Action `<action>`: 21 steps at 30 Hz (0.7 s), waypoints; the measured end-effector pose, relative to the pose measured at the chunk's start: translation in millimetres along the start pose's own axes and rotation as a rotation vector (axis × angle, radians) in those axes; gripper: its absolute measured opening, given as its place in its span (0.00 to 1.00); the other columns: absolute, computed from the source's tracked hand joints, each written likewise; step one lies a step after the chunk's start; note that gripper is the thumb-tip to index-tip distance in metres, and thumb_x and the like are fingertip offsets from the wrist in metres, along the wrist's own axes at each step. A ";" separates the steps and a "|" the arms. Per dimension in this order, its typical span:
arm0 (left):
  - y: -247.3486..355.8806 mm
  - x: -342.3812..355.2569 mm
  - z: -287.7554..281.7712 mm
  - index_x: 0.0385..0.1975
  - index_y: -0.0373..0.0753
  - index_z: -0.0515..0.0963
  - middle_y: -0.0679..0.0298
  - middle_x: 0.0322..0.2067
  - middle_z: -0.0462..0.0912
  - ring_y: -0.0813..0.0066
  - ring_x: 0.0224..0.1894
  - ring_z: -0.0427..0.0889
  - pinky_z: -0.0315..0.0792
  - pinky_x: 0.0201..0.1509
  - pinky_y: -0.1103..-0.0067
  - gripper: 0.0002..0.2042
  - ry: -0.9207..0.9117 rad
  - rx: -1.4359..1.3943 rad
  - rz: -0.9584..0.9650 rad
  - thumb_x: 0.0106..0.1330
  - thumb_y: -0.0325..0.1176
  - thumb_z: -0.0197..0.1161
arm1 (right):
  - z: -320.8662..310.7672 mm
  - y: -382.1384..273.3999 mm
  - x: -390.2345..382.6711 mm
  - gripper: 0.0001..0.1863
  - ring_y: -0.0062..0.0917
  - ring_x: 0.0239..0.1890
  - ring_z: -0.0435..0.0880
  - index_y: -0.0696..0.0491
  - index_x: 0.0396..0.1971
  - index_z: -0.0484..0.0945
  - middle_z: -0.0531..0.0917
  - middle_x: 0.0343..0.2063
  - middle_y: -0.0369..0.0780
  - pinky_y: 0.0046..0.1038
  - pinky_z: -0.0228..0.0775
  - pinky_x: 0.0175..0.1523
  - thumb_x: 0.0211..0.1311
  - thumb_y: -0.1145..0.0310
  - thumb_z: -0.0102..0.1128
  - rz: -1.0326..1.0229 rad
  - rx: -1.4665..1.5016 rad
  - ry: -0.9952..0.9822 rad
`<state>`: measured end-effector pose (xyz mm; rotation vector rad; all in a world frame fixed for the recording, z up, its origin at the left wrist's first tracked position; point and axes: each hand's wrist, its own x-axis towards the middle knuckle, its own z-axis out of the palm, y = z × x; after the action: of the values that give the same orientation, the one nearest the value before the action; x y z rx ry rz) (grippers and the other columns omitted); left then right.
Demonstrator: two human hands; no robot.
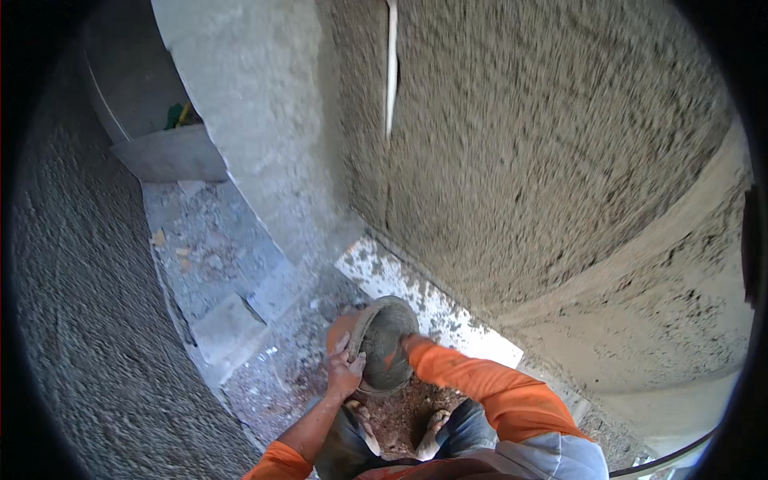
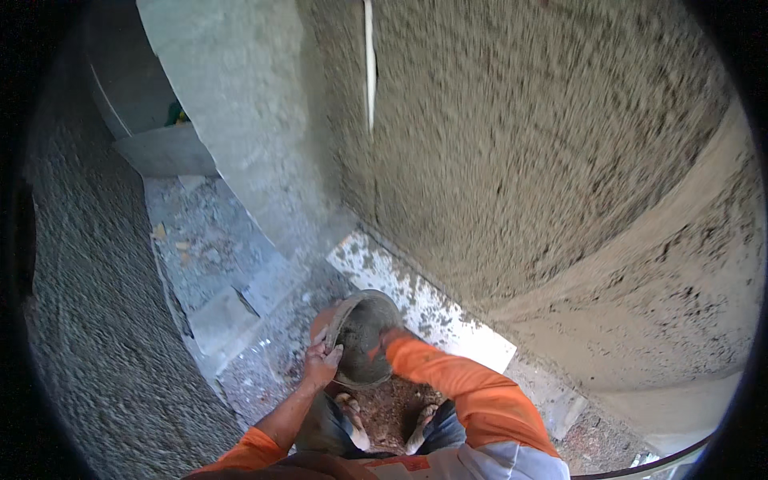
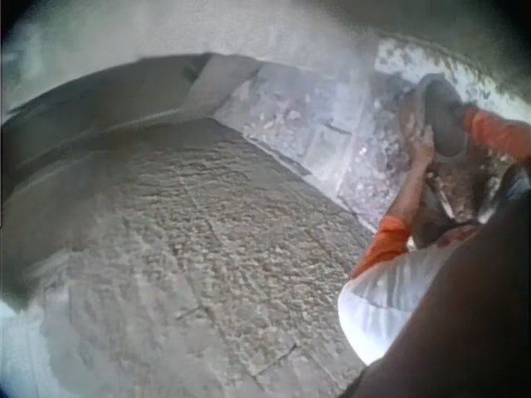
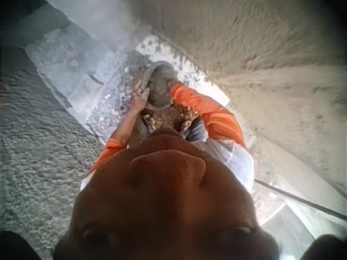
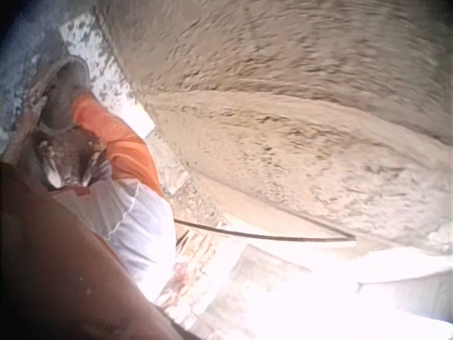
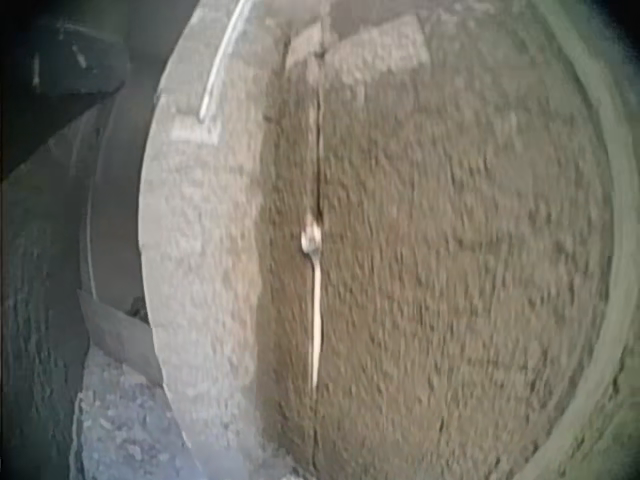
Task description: The person is mixing mortar in a bucket and applying it to a wall section for plastering.
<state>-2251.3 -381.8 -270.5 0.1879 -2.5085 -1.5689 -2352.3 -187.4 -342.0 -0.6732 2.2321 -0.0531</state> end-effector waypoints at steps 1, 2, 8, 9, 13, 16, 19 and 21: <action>27.2 7.6 -22.8 0.43 0.32 0.72 0.50 0.53 0.64 0.63 0.53 0.66 0.61 0.55 0.73 0.16 0.002 -0.006 0.023 0.54 0.26 0.58 | -8.7 -23.6 -20.8 0.12 0.34 0.32 0.76 0.51 0.38 0.71 0.76 0.30 0.42 0.32 0.68 0.38 0.56 0.64 0.46 -0.053 -0.005 -0.016; 61.1 8.9 -47.3 0.41 0.31 0.73 0.50 0.53 0.65 0.62 0.53 0.67 0.62 0.54 0.72 0.14 0.001 -0.109 -0.024 0.54 0.26 0.58 | -20.2 -45.3 -44.8 0.11 0.34 0.32 0.76 0.51 0.38 0.71 0.76 0.29 0.42 0.32 0.68 0.37 0.56 0.64 0.47 -0.117 -0.004 -0.035; 167.7 7.7 -154.9 0.40 0.36 0.76 0.50 0.52 0.65 0.64 0.51 0.69 0.63 0.51 0.77 0.13 0.002 -0.142 -0.061 0.53 0.28 0.58 | -162.2 -76.1 -160.8 0.11 0.33 0.30 0.77 0.51 0.37 0.71 0.76 0.28 0.42 0.32 0.69 0.34 0.56 0.64 0.47 -0.174 -0.011 -0.143; 185.9 11.9 -170.7 0.40 0.36 0.76 0.50 0.52 0.65 0.64 0.51 0.69 0.63 0.51 0.77 0.13 0.004 -0.140 -0.056 0.53 0.28 0.58 | -187.3 -76.5 -168.9 0.11 0.33 0.29 0.77 0.51 0.37 0.71 0.76 0.28 0.42 0.32 0.69 0.34 0.56 0.64 0.47 -0.137 -0.027 -0.138; 250.2 2.5 -195.7 0.40 0.36 0.75 0.52 0.49 0.70 0.59 0.51 0.68 0.61 0.54 0.73 0.15 0.085 -0.049 -0.024 0.52 0.31 0.58 | -218.4 -111.7 -198.4 0.11 0.33 0.28 0.77 0.51 0.37 0.71 0.76 0.27 0.42 0.32 0.70 0.32 0.56 0.64 0.48 -0.065 0.000 -0.106; 247.9 14.8 -208.2 0.41 0.35 0.75 0.53 0.48 0.69 0.64 0.52 0.66 0.60 0.56 0.74 0.14 0.070 -0.031 0.078 0.53 0.27 0.58 | -193.0 -166.7 -219.0 0.11 0.32 0.27 0.77 0.51 0.36 0.71 0.76 0.27 0.41 0.33 0.70 0.31 0.56 0.64 0.48 -0.126 0.247 -0.129; 268.6 18.2 -224.8 0.40 0.34 0.75 0.54 0.47 0.70 0.65 0.51 0.68 0.63 0.53 0.74 0.13 0.106 0.178 0.119 0.53 0.26 0.59 | -179.6 -191.0 -230.2 0.10 0.32 0.26 0.77 0.51 0.36 0.71 0.76 0.26 0.41 0.33 0.71 0.29 0.56 0.64 0.48 -0.026 1.000 -0.357; 260.1 31.5 -235.3 0.39 0.34 0.75 0.54 0.47 0.70 0.66 0.51 0.68 0.63 0.53 0.72 0.12 0.115 0.028 0.084 0.55 0.29 0.59 | -181.8 -197.4 -228.9 0.10 0.32 0.26 0.77 0.51 0.36 0.71 0.76 0.26 0.41 0.33 0.71 0.28 0.56 0.64 0.48 0.072 1.752 -0.603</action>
<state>-2234.8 -481.0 67.0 0.1687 -2.4193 -1.4490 -2265.7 -277.5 -12.1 0.3617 0.9430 -1.3460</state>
